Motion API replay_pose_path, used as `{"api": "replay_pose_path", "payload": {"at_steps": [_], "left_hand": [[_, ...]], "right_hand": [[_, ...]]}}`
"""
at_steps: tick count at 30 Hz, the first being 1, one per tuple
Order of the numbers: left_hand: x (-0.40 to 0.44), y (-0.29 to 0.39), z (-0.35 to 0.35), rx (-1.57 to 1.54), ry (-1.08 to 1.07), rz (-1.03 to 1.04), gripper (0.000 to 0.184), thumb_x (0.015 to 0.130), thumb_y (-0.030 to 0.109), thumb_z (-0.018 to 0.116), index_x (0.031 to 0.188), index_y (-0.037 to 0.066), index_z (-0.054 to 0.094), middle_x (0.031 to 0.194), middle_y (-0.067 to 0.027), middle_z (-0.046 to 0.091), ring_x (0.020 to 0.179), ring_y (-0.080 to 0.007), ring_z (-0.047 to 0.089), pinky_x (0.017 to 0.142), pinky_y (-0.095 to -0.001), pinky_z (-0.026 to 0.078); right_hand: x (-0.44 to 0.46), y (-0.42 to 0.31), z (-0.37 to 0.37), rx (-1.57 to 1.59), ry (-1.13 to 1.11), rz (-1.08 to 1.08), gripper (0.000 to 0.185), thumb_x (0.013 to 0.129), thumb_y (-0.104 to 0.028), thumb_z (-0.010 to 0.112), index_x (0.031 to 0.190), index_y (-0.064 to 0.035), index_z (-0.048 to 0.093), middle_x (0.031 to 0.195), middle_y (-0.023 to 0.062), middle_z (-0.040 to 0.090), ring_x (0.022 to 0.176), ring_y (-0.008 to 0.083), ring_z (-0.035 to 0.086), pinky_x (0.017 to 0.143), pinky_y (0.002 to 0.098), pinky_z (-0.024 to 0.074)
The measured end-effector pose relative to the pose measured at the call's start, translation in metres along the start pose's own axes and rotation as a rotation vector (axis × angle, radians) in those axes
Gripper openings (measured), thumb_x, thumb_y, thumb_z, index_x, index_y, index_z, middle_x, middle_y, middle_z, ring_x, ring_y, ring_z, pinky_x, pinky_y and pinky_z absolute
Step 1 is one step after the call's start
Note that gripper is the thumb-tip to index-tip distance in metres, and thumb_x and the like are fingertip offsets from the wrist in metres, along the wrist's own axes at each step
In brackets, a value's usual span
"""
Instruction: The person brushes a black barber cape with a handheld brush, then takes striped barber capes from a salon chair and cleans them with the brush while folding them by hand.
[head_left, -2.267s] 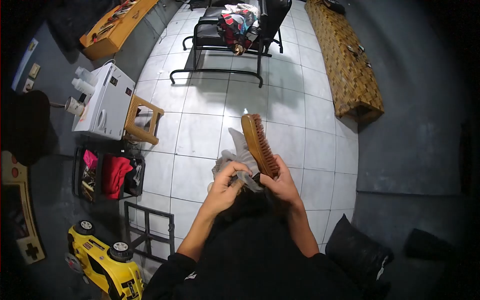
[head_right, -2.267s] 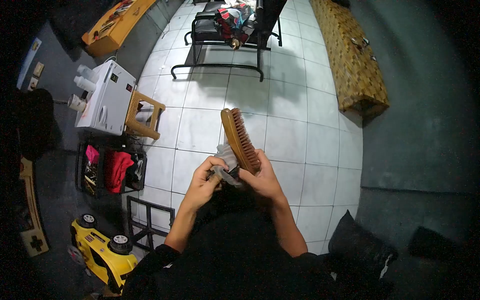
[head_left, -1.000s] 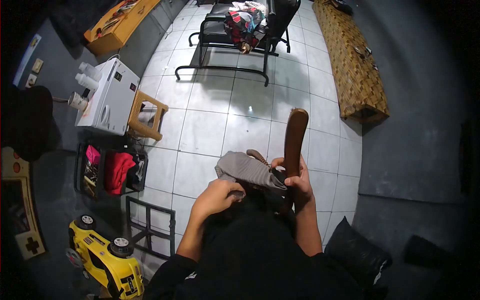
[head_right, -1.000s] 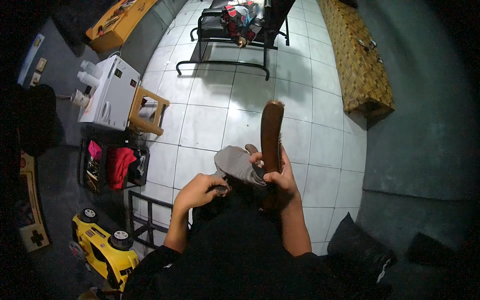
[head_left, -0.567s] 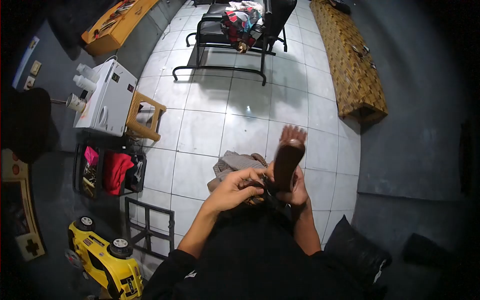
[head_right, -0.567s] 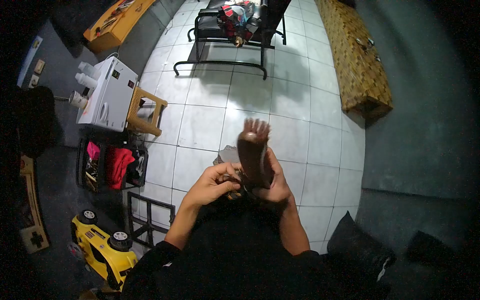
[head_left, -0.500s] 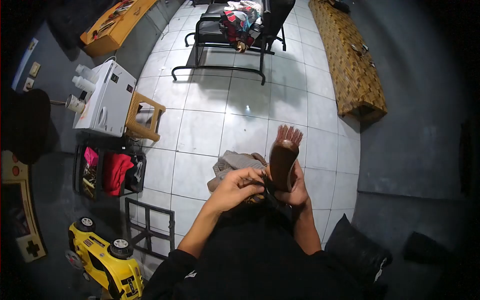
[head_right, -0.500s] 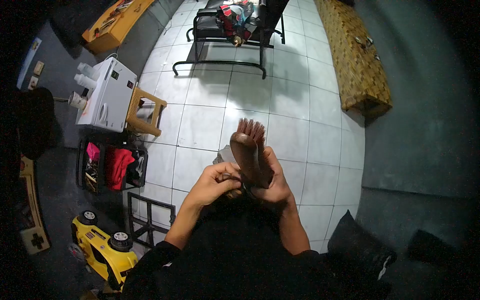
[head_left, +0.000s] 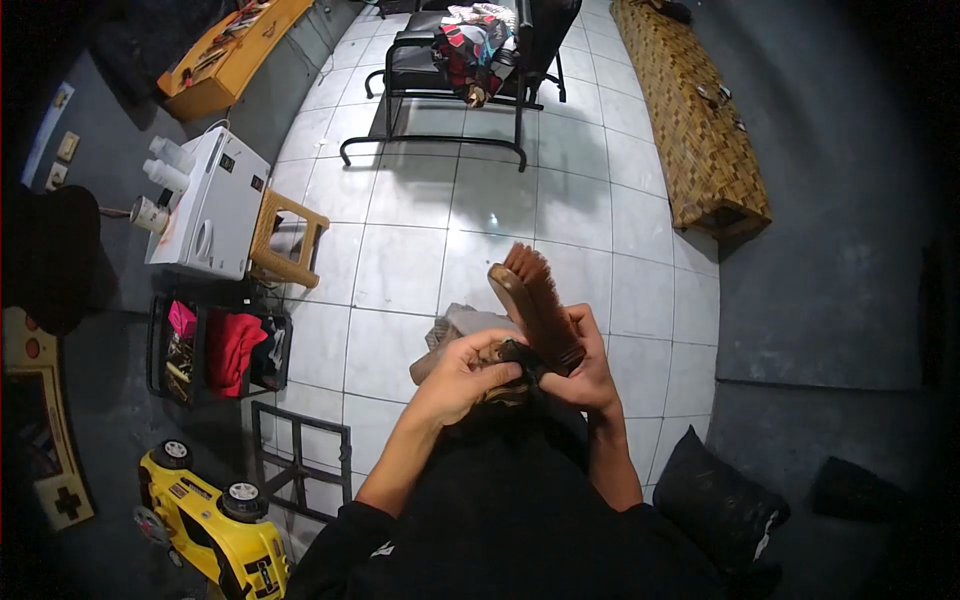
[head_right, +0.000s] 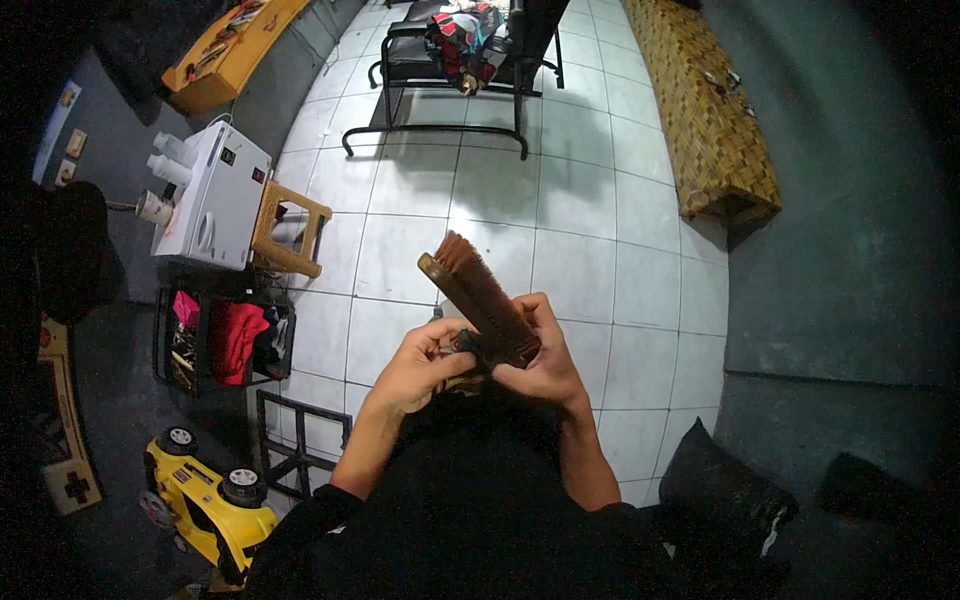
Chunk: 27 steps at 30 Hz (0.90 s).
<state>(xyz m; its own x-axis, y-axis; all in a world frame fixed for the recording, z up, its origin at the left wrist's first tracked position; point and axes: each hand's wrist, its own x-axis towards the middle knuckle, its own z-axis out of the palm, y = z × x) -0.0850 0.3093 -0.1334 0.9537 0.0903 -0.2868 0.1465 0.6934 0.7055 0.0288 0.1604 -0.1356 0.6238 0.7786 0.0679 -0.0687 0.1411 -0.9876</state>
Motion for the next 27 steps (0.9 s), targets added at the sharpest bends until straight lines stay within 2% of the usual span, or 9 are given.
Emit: {"api": "replay_pose_path", "payload": {"at_steps": [4,7,11,14,15,17,19,22,27], "left_hand": [[-0.002,-0.002,-0.006,-0.011,0.037,-0.012,0.025,0.084,-0.004,0.06,0.109,-0.001,0.06,0.097,-0.0047,0.063,0.084,-0.011,0.061,0.071,-0.0237,0.052],[-0.006,0.009,0.0,0.181,0.186,0.017,0.02,0.082,-0.004,0.062,0.102,-0.001,0.065,0.095,-0.0046,0.063,0.082,-0.0115,0.061,0.068,-0.0241,0.052],[-0.016,0.043,0.017,0.83,0.216,0.41,0.019,0.074,-0.007,0.064,0.091,-0.002,0.07,0.087,-0.0084,0.062,0.076,-0.0116,0.06,0.061,-0.0207,0.047],[-0.018,0.05,0.021,1.022,0.147,0.595,0.022,0.073,-0.01,0.063,0.091,-0.001,0.07,0.089,-0.008,0.061,0.075,-0.0124,0.06,0.062,-0.0218,0.047],[-0.02,0.052,0.022,0.968,0.219,0.593,0.022,0.072,-0.011,0.063,0.091,-0.001,0.07,0.089,-0.0082,0.061,0.076,-0.0129,0.06,0.063,-0.0222,0.047],[-0.027,0.058,0.023,0.856,0.362,0.586,0.023,0.071,-0.012,0.063,0.09,-0.001,0.07,0.089,-0.0085,0.062,0.077,-0.0139,0.06,0.066,-0.0232,0.047],[-0.032,0.071,0.015,0.871,0.496,0.765,0.021,0.07,-0.012,0.064,0.088,-0.002,0.067,0.089,-0.0079,0.06,0.08,-0.0135,0.057,0.071,-0.0239,0.046],[-0.041,0.09,-0.008,0.824,0.714,0.894,0.021,0.072,-0.009,0.069,0.091,0.0,0.068,0.092,-0.0064,0.06,0.083,-0.0125,0.057,0.072,-0.0228,0.046],[-0.04,0.08,-0.021,0.723,0.718,0.761,0.012,0.079,-0.004,0.066,0.091,-0.002,0.063,0.093,-0.0049,0.057,0.083,-0.0099,0.054,0.073,-0.0199,0.042]], "right_hand": [[-0.002,0.003,0.005,-0.033,0.018,0.01,0.051,0.067,0.003,0.065,0.109,-0.0025,0.037,0.1,0.0054,0.05,0.089,0.0098,0.051,0.078,0.0234,0.043],[0.0,0.004,0.012,-0.004,0.069,0.024,0.051,0.069,0.002,0.067,0.108,-0.0029,0.036,0.1,0.0059,0.05,0.088,0.01,0.052,0.075,0.0232,0.0451],[0.0,0.022,0.02,-0.114,0.116,-0.007,0.053,0.069,-0.002,0.072,0.108,-0.0049,0.036,0.096,0.0092,0.054,0.087,0.0137,0.057,0.072,0.027,0.0476],[0.006,0.037,0.028,-0.372,0.209,0.077,0.055,0.068,-0.002,0.072,0.109,-0.0057,0.036,0.093,0.0147,0.057,0.087,0.0201,0.062,0.072,0.0301,0.0479],[0.012,0.031,0.034,-0.47,0.3,0.164,0.056,0.067,-0.002,0.071,0.11,-0.0057,0.037,0.092,0.0189,0.059,0.088,0.0292,0.063,0.075,0.035,0.0477],[0.02,0.052,0.026,-0.49,0.416,0.093,0.055,0.067,0.001,0.069,0.111,-0.0044,0.037,0.094,0.0197,0.058,0.089,0.0338,0.061,0.077,0.0371,0.047],[0.023,0.077,0.015,-0.55,0.505,0.11,0.054,0.066,0.007,0.064,0.112,-0.0023,0.039,0.099,0.0209,0.056,0.093,0.0396,0.057,0.08,0.041,0.0454],[0.014,0.085,-0.005,-0.732,0.489,0.073,0.054,0.063,0.01,0.062,0.111,-0.0016,0.039,0.104,0.0207,0.051,0.098,0.0389,0.053,0.083,0.0429,0.0437],[0.007,0.073,-0.014,-0.751,0.378,0.26,0.061,0.063,0.006,0.064,0.117,-0.0035,0.037,0.107,0.0207,0.048,0.097,0.0379,0.054,0.083,0.0401,0.0451]]}}
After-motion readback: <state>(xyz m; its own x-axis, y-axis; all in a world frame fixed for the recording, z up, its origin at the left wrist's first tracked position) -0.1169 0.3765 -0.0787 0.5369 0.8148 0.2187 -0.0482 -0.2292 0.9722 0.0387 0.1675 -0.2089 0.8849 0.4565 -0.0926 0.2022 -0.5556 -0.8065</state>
